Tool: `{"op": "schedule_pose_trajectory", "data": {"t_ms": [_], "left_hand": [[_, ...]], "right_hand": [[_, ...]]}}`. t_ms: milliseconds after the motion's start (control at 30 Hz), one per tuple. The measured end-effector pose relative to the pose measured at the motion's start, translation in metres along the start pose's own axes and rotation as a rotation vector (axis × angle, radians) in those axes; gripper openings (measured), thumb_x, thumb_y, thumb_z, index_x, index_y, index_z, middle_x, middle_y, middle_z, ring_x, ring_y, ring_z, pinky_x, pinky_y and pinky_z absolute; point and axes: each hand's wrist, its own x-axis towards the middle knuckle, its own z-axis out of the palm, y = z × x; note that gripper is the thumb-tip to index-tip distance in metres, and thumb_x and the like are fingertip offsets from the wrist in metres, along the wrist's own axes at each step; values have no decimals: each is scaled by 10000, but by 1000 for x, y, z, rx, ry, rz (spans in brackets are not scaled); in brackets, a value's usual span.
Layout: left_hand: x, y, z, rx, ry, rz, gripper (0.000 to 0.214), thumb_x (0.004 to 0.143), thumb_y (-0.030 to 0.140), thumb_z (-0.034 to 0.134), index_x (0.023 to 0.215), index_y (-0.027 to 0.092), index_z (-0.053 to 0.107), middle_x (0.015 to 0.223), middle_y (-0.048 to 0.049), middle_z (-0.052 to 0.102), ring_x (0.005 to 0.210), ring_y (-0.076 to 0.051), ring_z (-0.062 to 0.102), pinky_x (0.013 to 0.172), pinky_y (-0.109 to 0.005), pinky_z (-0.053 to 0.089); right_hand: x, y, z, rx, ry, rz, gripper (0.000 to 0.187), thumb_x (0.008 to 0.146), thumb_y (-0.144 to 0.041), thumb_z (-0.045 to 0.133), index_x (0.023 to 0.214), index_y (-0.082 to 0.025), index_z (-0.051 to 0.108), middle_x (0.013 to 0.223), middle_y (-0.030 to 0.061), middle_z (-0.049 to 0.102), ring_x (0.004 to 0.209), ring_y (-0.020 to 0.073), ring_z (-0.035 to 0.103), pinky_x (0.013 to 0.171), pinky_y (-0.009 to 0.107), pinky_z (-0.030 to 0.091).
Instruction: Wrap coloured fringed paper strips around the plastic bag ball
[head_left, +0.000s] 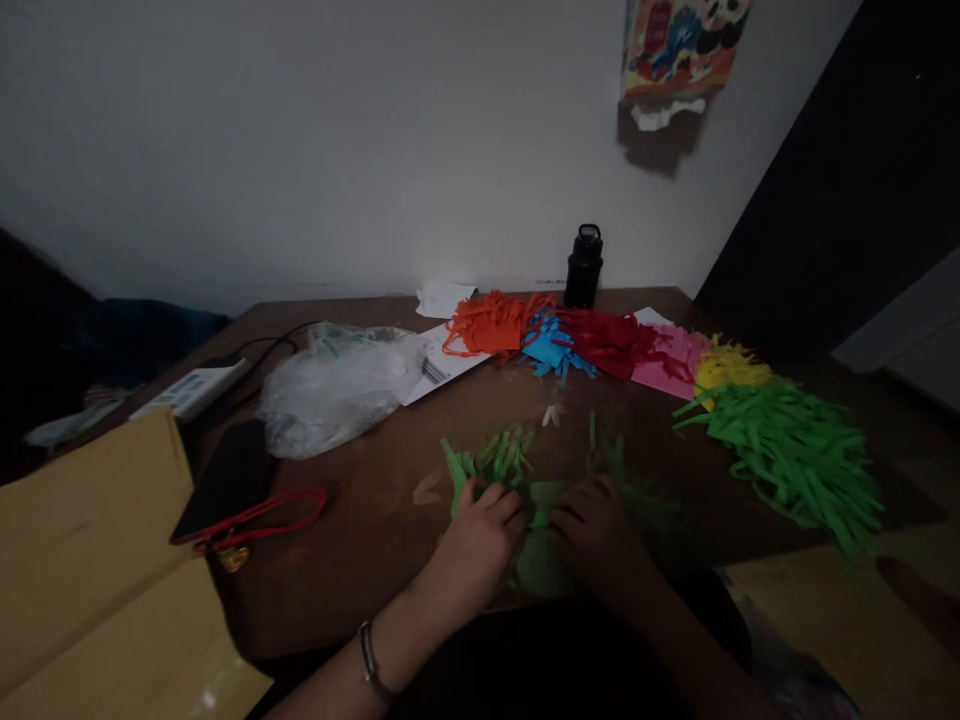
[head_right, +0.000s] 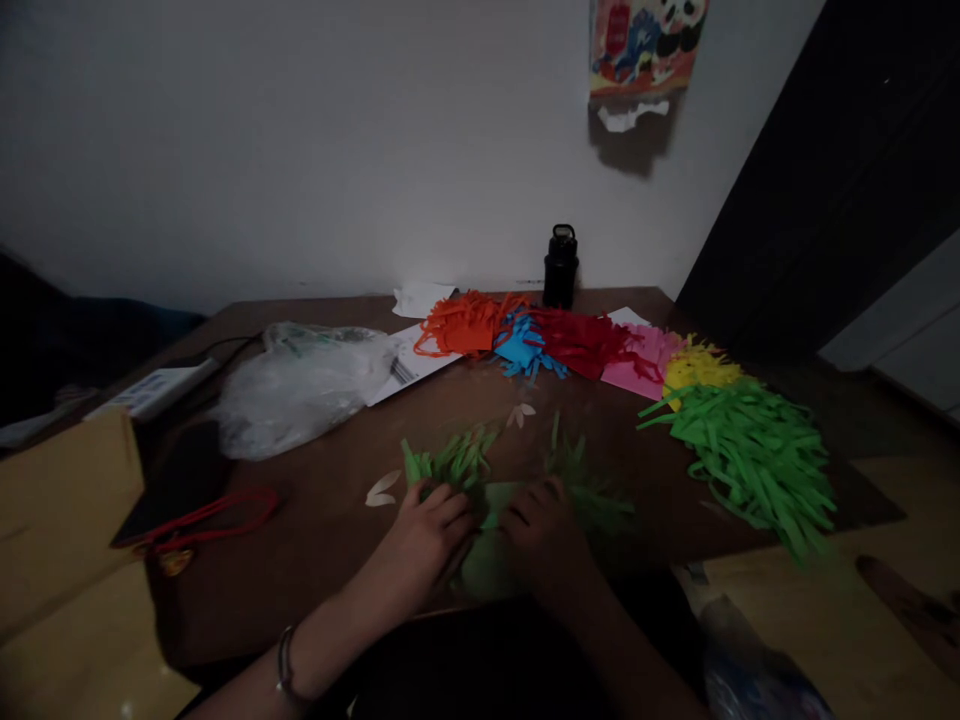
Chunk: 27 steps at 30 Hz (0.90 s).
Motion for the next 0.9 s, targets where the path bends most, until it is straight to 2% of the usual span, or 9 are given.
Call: {"op": "schedule_pose_trajectory", "data": {"t_ms": [167, 233, 367, 500, 700, 900], "left_hand": [[1, -1, 0, -5, 13, 21, 149, 895, 178, 565, 760, 186, 625, 805, -9, 636, 824, -199, 533, 867, -435, 361], [2, 0, -2, -8, 13, 10, 144, 893, 176, 559, 767, 180, 629, 809, -16, 640, 829, -202, 533, 867, -435, 355], [0, 0, -4, -52, 1, -22, 147, 920, 207, 516, 860, 185, 649, 862, -29, 654, 843, -211, 539, 846, -432, 350], [-1, -2, 0, -80, 1, -62, 208, 935, 188, 471, 813, 185, 639, 855, -32, 644, 853, -209, 541, 845, -420, 349], [-2, -5, 2, -210, 18, -171, 157, 903, 179, 522, 816, 200, 651, 885, -34, 654, 888, -213, 554, 800, -380, 358], [3, 1, -1, -163, -26, -264, 181, 892, 155, 502, 820, 194, 663, 927, -57, 656, 896, -241, 567, 759, -398, 368]], "right_hand": [[3, -1, 7, -75, -13, -138, 162, 880, -131, 583, 729, -187, 594, 732, 7, 588, 743, 167, 482, 796, 350, 333], [4, -2, 12, -112, -9, -164, 212, 883, -113, 550, 683, -183, 562, 699, 11, 569, 712, 168, 467, 759, 349, 321], [6, -1, 21, -115, 12, -112, 199, 873, -134, 543, 682, -188, 547, 683, 10, 559, 718, 178, 473, 754, 358, 301], [8, -2, 21, -107, -25, -113, 153, 865, -165, 578, 716, -194, 563, 728, 18, 582, 744, 184, 473, 745, 358, 296], [2, 11, 10, -230, -75, -138, 160, 854, -126, 589, 719, -202, 549, 741, 17, 584, 761, 204, 478, 813, 400, 298], [-6, 30, -3, -241, -141, -10, 119, 864, -107, 580, 798, -207, 573, 820, 10, 618, 830, 204, 537, 858, 400, 282]]}}
